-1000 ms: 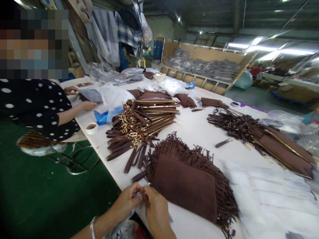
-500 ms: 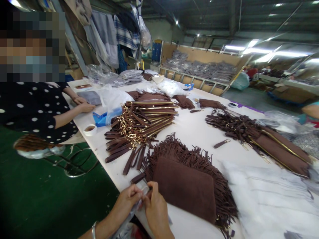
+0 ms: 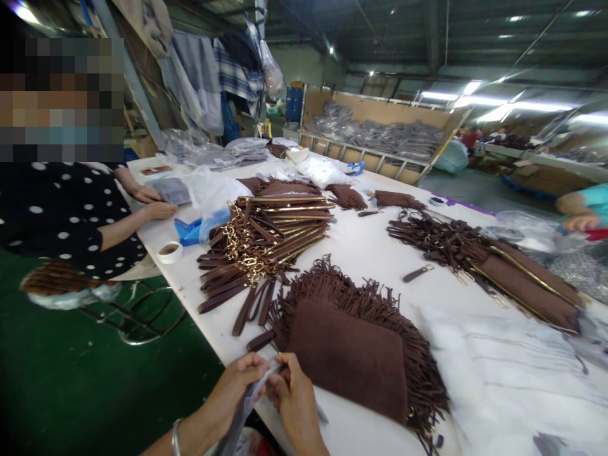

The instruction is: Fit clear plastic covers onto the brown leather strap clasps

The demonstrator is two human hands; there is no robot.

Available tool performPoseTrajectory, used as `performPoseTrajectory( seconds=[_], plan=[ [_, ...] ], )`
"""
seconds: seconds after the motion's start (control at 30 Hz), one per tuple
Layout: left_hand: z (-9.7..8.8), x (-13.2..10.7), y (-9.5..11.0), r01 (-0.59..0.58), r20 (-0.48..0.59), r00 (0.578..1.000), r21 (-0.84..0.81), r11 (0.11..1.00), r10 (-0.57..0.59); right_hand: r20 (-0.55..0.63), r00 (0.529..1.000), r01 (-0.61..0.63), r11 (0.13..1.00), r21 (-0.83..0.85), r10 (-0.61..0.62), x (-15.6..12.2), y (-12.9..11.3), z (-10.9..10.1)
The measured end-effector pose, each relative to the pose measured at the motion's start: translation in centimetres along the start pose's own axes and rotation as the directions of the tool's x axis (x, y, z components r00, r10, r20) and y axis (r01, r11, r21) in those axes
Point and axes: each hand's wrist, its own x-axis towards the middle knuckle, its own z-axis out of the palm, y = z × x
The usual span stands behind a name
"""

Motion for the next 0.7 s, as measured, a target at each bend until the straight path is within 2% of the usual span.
performPoseTrajectory(
  seconds=[0.13,0.3,0.43,0.53,0.6,0.7],
  plan=[
    [-0.1,0.1,-0.1,-0.008,0.003,1.000,0.005,1.000,0.007,0.005,1.000,0.031,0.998,-0.055,-0.031,0.0,0.2,0.0],
    [0.1,-0.3,0.0,0.009,0.017,1.000,-0.036,0.999,-0.008,0.006,0.998,0.054,0.954,-0.294,-0.055,0.0,-0.3,0.1],
    [0.3,-0.2,-0.1,-0.023,-0.025,0.999,0.037,0.999,0.023,-0.023,0.993,0.076,0.770,-0.634,-0.117,0.0,-0.8,0.5],
    [0.1,0.3,-0.2,-0.061,-0.038,0.997,0.151,0.987,0.067,-0.026,0.992,0.064,0.673,-0.737,-0.123,-0.1,-0.8,1.0],
    [-0.2,0.6,-0.3,-0.125,-0.013,0.991,0.232,0.965,0.132,-0.014,0.992,0.078,0.697,-0.713,-0.125,-0.4,-0.5,1.0],
    [-0.5,0.4,-0.3,-0.244,0.027,0.967,0.371,0.896,0.253,-0.050,0.990,0.088,0.862,-0.499,-0.129,-1.1,-0.1,0.5]
  ],
)
